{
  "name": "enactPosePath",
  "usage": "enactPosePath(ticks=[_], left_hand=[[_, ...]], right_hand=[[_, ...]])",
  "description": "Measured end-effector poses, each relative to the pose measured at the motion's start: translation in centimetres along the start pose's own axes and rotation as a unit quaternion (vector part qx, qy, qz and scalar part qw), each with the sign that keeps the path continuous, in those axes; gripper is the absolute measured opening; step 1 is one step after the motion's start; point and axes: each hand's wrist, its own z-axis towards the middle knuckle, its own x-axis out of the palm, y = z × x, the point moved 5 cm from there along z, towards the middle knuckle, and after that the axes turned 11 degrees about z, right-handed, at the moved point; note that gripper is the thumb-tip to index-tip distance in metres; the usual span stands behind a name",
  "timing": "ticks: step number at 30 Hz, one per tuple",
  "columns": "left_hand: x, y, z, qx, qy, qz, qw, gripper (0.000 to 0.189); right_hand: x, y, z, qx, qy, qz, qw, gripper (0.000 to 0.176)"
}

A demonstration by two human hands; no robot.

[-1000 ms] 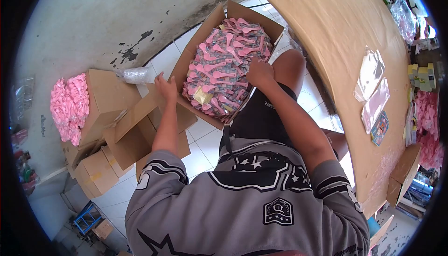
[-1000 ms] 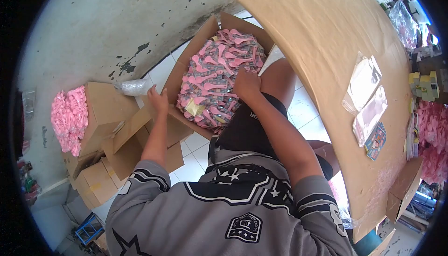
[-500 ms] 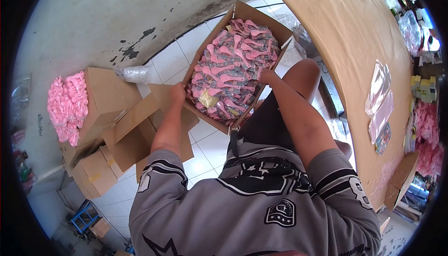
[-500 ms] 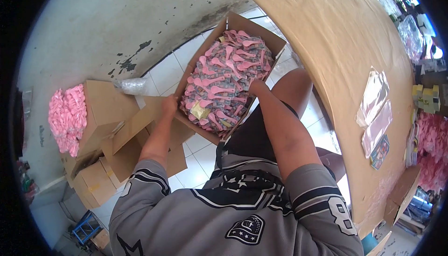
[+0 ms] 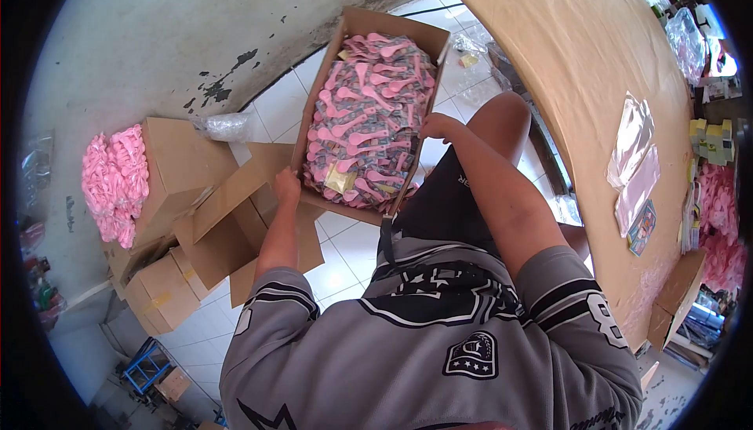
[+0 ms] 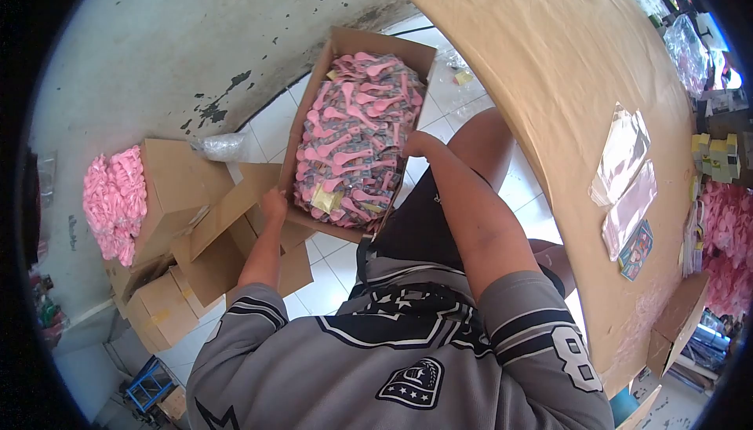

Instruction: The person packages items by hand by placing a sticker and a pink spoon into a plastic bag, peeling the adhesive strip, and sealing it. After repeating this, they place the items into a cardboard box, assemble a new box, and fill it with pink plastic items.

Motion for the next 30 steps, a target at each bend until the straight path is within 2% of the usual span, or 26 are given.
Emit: enactPosePath(ticks=[3, 5, 12, 15, 19, 21, 23, 26, 29, 30], left_hand=[[1.3, 2.9, -2.0, -0.033, -0.01, -0.015, 0.999, 0.02], [1.9, 4.5, -3.9, -0.061, -0.016, -0.034, 0.997, 0.022], [5.1, 10.3, -10.8, -0.13, -0.006, -0.027, 0.991, 0.031], [6.7, 12.0, -14.2, -0.17, 0.007, -0.053, 0.984, 0.033], [9.3, 14.0, -17.7, -0.204, 0.009, -0.022, 0.979, 0.035], [10.1, 14.5, -19.1, -0.246, 0.04, -0.047, 0.967, 0.037], [10.3, 14.8, -19.8, -0.24, 0.039, -0.049, 0.969, 0.035], [12.3, 16.8, -19.9, -0.228, 0.035, -0.035, 0.972, 0.035], [13.5, 17.5, -19.6, -0.231, 0.023, -0.055, 0.971, 0.036], [13.7, 17.7, -19.7, -0.235, 0.018, -0.069, 0.969, 0.036]], right_hand=[[0.6, 1.4, -1.1, -0.008, 0.033, 0.04, 0.999, 0.041], [1.3, 1.3, 0.2, -0.053, 0.038, -0.034, 0.997, 0.038], [1.4, 1.5, 0.0, -0.056, 0.019, -0.049, 0.997, 0.038], [1.6, 1.6, -0.2, -0.051, 0.013, -0.037, 0.998, 0.038], [1.8, 2.0, -0.4, -0.051, 0.006, -0.05, 0.997, 0.038], [1.7, 2.0, -0.3, -0.067, -0.002, -0.06, 0.996, 0.04], [2.0, 1.7, -0.2, -0.1, -0.009, -0.077, 0.992, 0.043], [1.3, 3.2, -2.9, -0.145, -0.064, -0.097, 0.983, 0.039], [-0.6, 6.6, -11.4, -0.248, -0.222, 0.033, 0.942, 0.033], [-0.9, 7.4, -14.3, -0.294, -0.248, 0.065, 0.921, 0.032]])
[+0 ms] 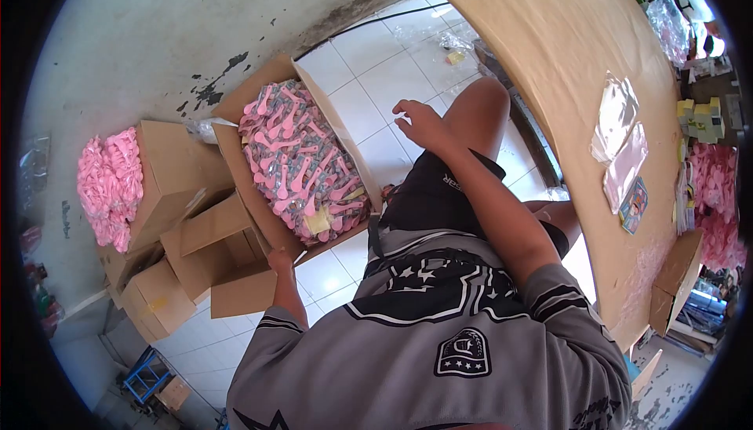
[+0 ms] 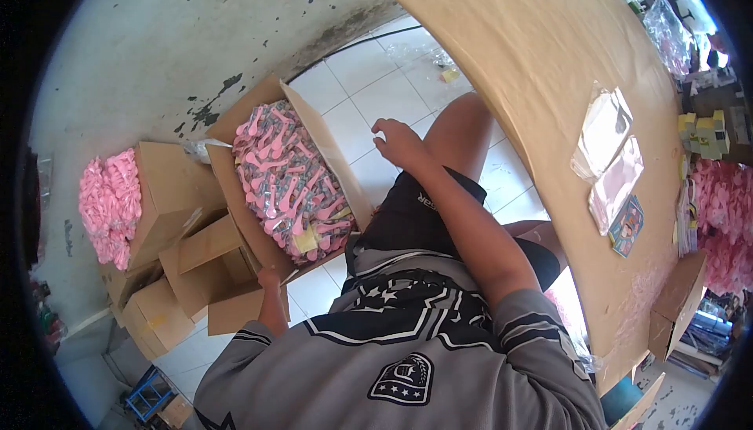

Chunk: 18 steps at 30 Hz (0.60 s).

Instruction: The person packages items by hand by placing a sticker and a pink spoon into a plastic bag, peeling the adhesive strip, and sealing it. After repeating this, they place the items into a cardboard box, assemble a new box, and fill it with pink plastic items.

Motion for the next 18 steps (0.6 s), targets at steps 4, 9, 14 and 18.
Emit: enactPosePath(ticks=[4, 9, 14, 18], left_hand=[[2.5, 1.2, 1.8, -0.005, 0.011, -0.018, 1.0, 0.035], [0.9, 0.0, 1.2, -0.002, 0.014, 0.038, 0.999, 0.032], [1.7, -0.7, 1.4, 0.047, 0.051, 0.087, 0.994, 0.034], [2.0, -0.7, 2.1, 0.089, 0.093, 0.094, 0.987, 0.034]], right_hand=[[-5.0, 7.3, -7.9, 0.017, -0.019, 0.162, 0.986, 0.027], [-6.8, 3.5, -17.2, 0.083, -0.05, 0.33, 0.939, 0.027], [-5.9, -1.6, -21.4, 0.116, -0.071, 0.399, 0.907, 0.027], [-6.7, -1.7, -20.4, 0.11, -0.063, 0.343, 0.931, 0.028]])
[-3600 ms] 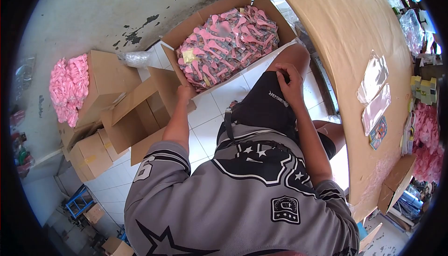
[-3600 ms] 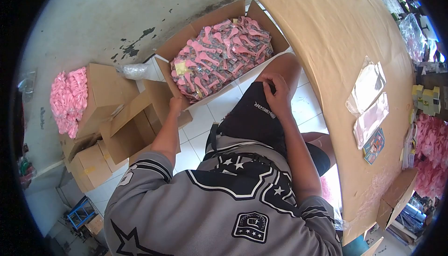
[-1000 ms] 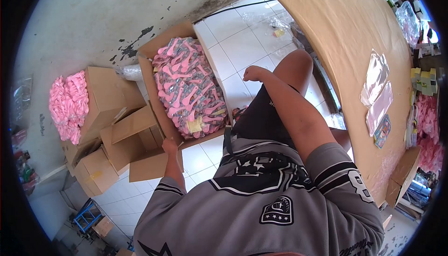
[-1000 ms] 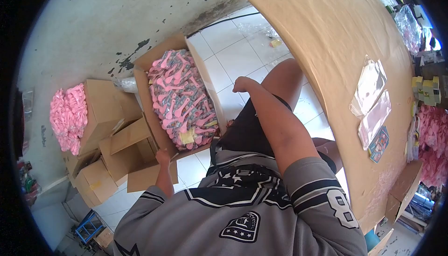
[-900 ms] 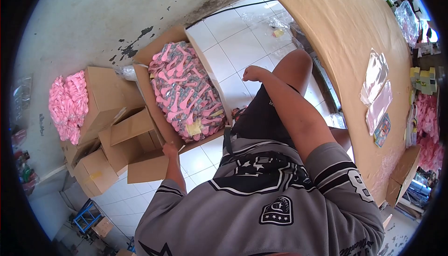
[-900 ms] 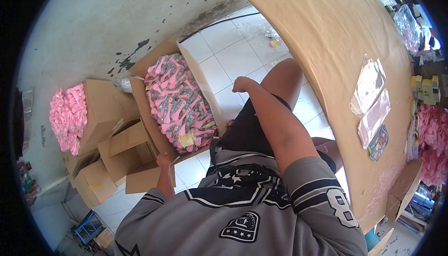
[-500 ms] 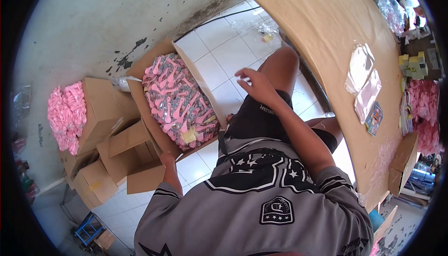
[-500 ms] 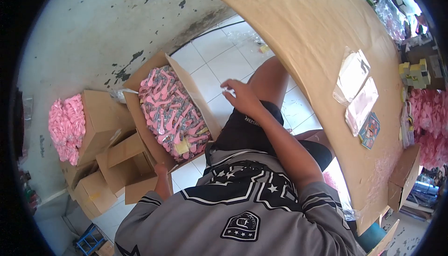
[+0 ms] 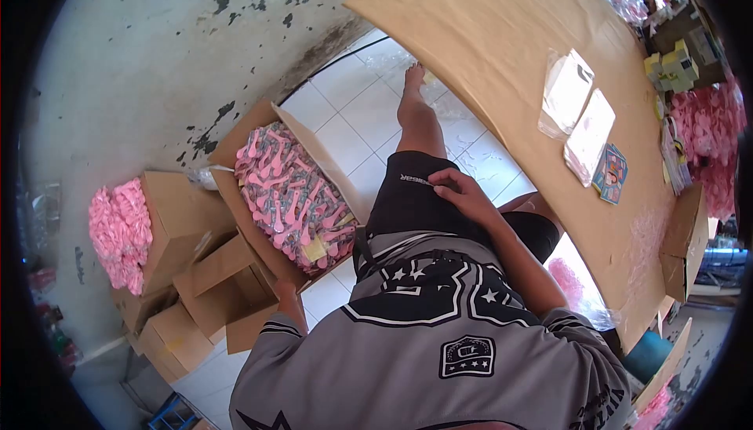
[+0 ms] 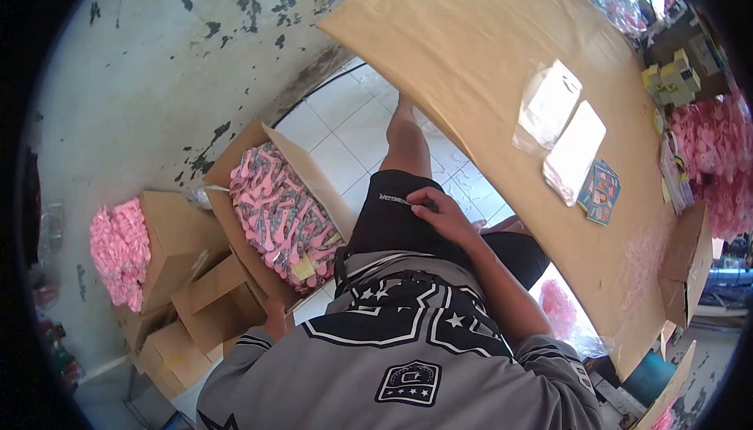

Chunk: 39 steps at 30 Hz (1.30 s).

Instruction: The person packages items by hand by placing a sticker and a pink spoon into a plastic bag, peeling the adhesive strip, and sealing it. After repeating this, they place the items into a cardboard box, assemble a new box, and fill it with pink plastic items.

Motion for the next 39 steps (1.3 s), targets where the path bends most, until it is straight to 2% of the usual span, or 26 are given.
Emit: enactPosePath(ticks=[4, 16, 26, 39], left_hand=[[-0.7, -0.2, 0.0, 0.004, 0.018, 0.01, 1.0, 0.034], [-2.3, -1.6, -0.3, 0.023, 0.018, 0.027, 0.999, 0.034], [-3.3, -3.7, -1.3, 0.068, 0.005, 0.049, 0.996, 0.035], [-3.9, -5.8, -2.6, 0.105, -0.031, 0.045, 0.993, 0.035]], right_hand=[[-0.5, 0.4, 0.9, 0.006, 0.001, -0.034, 0.999, 0.028], [-2.6, -2.0, -1.3, -0.003, -0.045, 0.036, 0.998, 0.03], [-5.5, -6.8, -3.2, 0.012, -0.089, -0.001, 0.996, 0.031], [-5.8, -7.2, -4.1, 0.007, -0.149, -0.057, 0.987, 0.031]])
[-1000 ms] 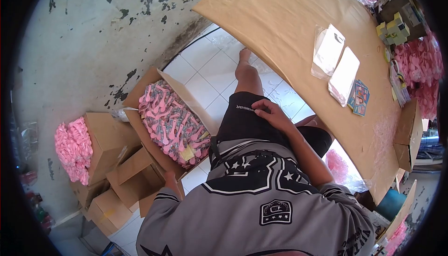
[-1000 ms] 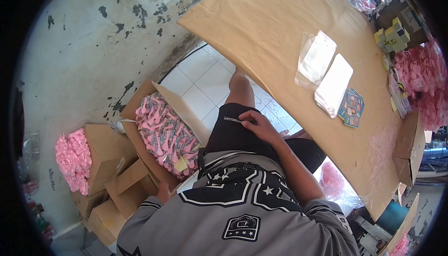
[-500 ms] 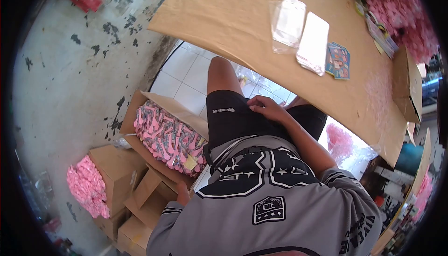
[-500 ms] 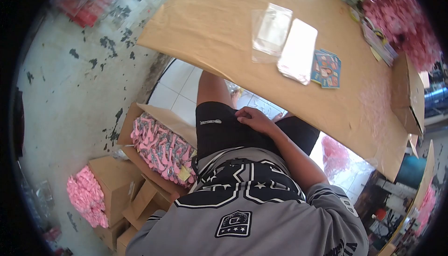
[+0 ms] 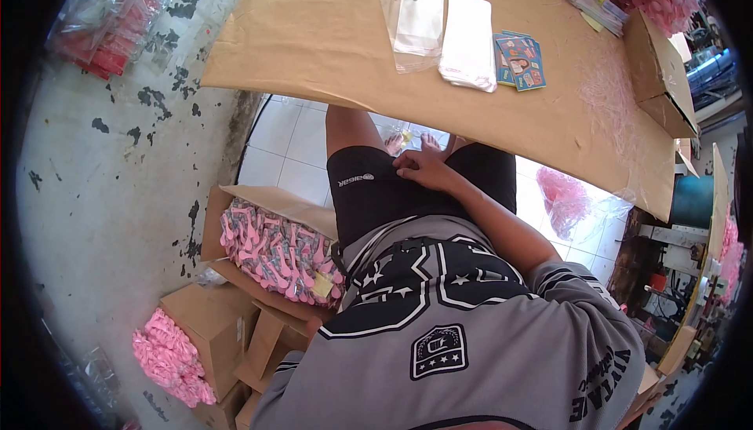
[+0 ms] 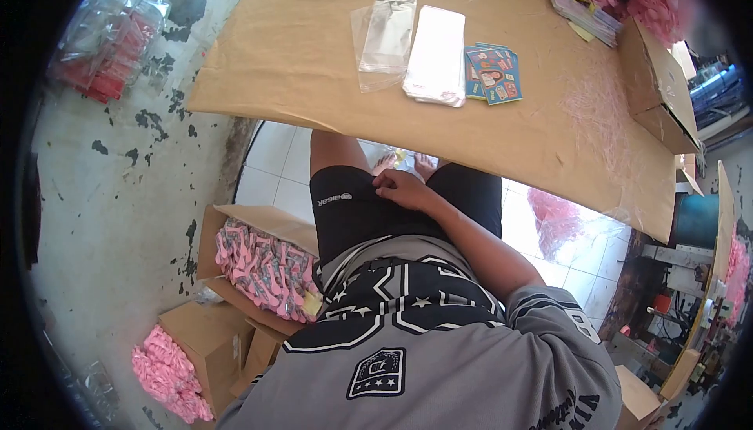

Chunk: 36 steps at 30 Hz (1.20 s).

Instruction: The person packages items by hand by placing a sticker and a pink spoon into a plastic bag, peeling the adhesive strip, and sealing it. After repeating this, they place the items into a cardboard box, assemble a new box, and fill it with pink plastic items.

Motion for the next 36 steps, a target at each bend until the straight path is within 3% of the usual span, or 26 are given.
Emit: enactPosePath(ticks=[11, 20, 22, 36], left_hand=[[-1.4, -2.1, -0.2, 0.009, -0.035, -0.006, 0.999, 0.036], [-2.5, -3.4, -0.2, 0.021, -0.061, -0.003, 0.998, 0.037], [-2.8, -3.8, -0.1, 0.024, -0.071, -0.003, 0.997, 0.038], [-5.7, -12.5, 2.1, 0.057, -0.175, 0.02, 0.983, 0.039]], right_hand=[[0.2, -0.5, 1.1, 0.012, 0.027, 0.036, 0.999, 0.03], [0.1, -1.3, 1.4, -0.03, -0.012, 0.013, 0.999, 0.029], [-0.2, -1.4, 1.3, -0.001, -0.015, 0.022, 1.0, 0.028], [-0.6, -2.7, 2.6, -0.068, -0.056, 0.002, 0.996, 0.026]])
